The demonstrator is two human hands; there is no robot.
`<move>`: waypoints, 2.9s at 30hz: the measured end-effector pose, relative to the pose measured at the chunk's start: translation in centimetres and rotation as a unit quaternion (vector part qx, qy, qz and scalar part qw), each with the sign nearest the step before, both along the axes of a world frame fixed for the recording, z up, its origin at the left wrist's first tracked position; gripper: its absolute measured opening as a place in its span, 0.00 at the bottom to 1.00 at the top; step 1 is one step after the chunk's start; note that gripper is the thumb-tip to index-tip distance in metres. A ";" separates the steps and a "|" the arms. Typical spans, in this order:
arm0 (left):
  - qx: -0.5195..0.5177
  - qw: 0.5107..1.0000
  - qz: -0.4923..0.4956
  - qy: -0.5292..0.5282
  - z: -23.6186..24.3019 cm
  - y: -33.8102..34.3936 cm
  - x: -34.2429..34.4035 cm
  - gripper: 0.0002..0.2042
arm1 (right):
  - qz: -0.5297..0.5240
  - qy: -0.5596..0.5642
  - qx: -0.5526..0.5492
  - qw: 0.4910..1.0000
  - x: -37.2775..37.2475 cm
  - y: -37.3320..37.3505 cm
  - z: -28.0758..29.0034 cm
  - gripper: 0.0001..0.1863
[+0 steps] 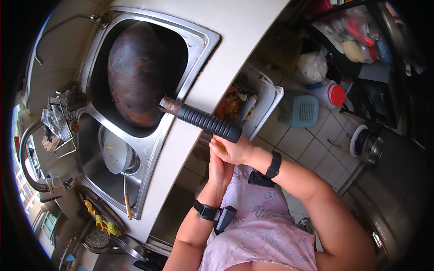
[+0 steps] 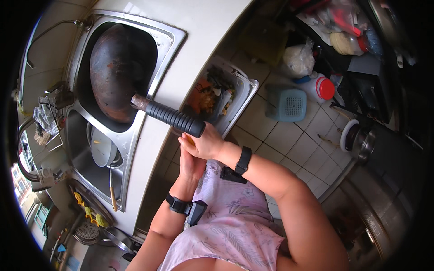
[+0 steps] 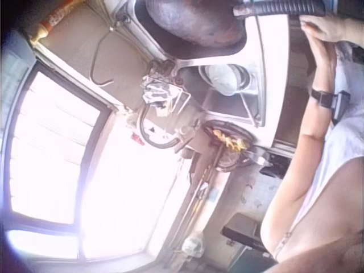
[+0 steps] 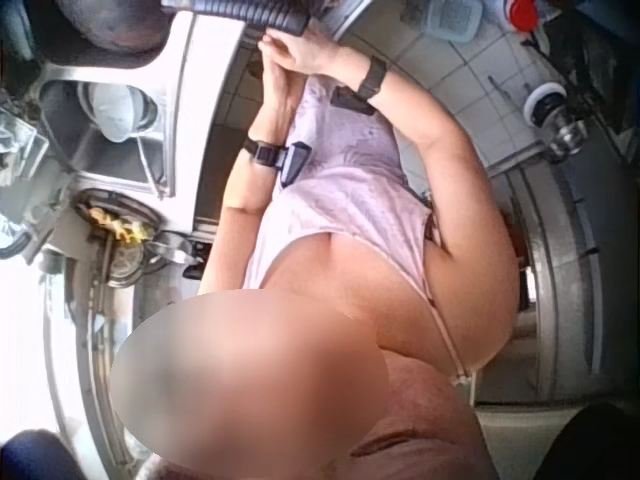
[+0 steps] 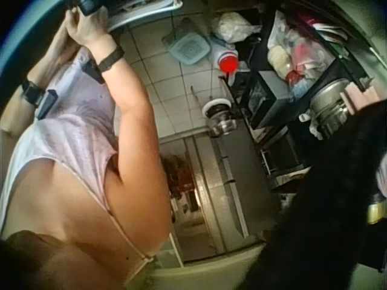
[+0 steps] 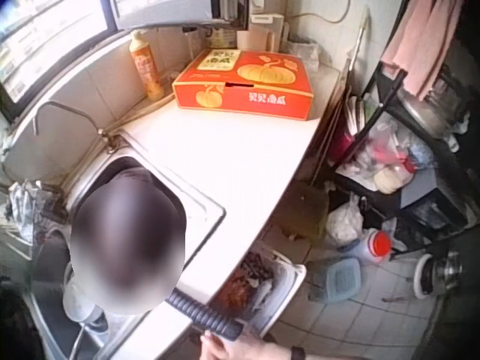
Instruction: The person cuts a fruit into several pieces using a cleaver on a wooden cutting board and places the cut pieces into a small plastic container.
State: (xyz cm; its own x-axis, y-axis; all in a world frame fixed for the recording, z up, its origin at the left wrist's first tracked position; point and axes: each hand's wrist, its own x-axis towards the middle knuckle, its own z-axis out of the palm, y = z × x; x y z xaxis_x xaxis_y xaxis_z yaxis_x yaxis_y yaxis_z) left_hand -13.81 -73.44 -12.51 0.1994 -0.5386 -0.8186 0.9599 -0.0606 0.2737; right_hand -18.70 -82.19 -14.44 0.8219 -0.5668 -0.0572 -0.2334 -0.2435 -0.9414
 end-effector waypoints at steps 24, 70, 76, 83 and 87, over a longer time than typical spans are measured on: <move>0.014 0.998 0.067 0.005 -1.8 -1.6 -1.5 0.23 | 0.064 -0.076 -0.048 0.994 -1.0 -3.4 -1.9 0.07; 0.000 0.987 0.163 0.002 -3.2 -3.4 -2.2 0.19 | 0.079 -0.024 0.393 0.916 -0.6 -5.5 -3.2 0.06; 0.010 0.982 0.171 0.076 -3.7 -2.5 -2.4 0.19 | -0.134 0.035 0.638 0.757 -0.6 -7.6 -3.9 0.18; -0.017 0.985 0.147 0.091 -2.4 -1.4 -0.9 0.21 | -0.180 0.045 0.392 0.901 -1.2 -9.0 -3.5 0.12; -0.076 0.992 0.070 0.078 -1.5 0.1 1.0 0.21 | 0.049 0.116 -0.249 0.960 -1.0 -9.4 -3.0 0.17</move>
State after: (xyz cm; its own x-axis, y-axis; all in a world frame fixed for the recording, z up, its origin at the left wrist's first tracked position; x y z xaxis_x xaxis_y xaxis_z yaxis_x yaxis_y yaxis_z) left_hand -12.81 -73.39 -14.00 0.1579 -0.6344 -0.7567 0.9874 0.1073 0.1160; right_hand -19.75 -91.55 -17.40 0.8704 -0.4922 0.0138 -0.3755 -0.6815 -0.6281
